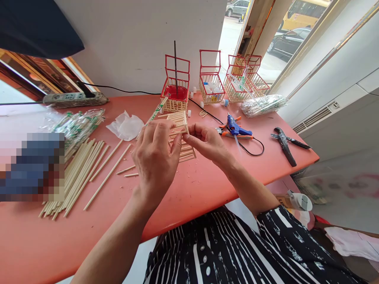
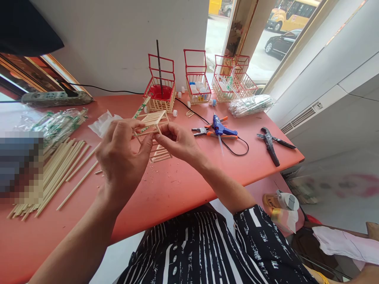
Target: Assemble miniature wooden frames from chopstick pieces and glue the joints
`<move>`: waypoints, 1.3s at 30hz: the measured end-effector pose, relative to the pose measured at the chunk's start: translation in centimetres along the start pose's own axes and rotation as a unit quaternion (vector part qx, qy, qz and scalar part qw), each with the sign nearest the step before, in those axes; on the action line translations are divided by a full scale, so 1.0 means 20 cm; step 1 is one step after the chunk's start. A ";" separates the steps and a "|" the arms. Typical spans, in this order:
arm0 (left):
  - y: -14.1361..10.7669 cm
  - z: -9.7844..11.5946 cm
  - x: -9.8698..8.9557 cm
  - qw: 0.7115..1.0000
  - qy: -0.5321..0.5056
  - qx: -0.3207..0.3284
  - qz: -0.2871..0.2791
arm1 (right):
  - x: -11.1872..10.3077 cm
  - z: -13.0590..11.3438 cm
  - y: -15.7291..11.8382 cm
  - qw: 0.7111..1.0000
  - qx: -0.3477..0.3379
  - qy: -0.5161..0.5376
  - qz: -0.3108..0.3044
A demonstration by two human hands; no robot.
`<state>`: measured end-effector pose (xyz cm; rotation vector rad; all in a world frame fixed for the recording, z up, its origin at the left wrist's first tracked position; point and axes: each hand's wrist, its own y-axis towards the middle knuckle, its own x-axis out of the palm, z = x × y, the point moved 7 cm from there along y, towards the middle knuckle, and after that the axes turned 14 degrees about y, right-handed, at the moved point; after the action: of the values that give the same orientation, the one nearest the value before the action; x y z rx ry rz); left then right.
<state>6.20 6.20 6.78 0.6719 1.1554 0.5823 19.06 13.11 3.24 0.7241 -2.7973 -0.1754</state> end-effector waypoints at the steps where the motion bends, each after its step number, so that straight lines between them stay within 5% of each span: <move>1: 0.00 0.00 0.00 1.000 0.005 0.002 0.000 | 0.00 0.00 0.00 1.000 -0.003 0.001 -0.004; 39: -0.01 -0.02 0.04 0.999 0.025 -0.023 -0.015 | 0.02 -0.01 0.01 0.998 -0.053 -0.004 -0.039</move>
<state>6.07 6.62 6.04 0.6026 1.1932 0.6026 18.65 13.18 3.48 0.8084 -2.7447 -0.3381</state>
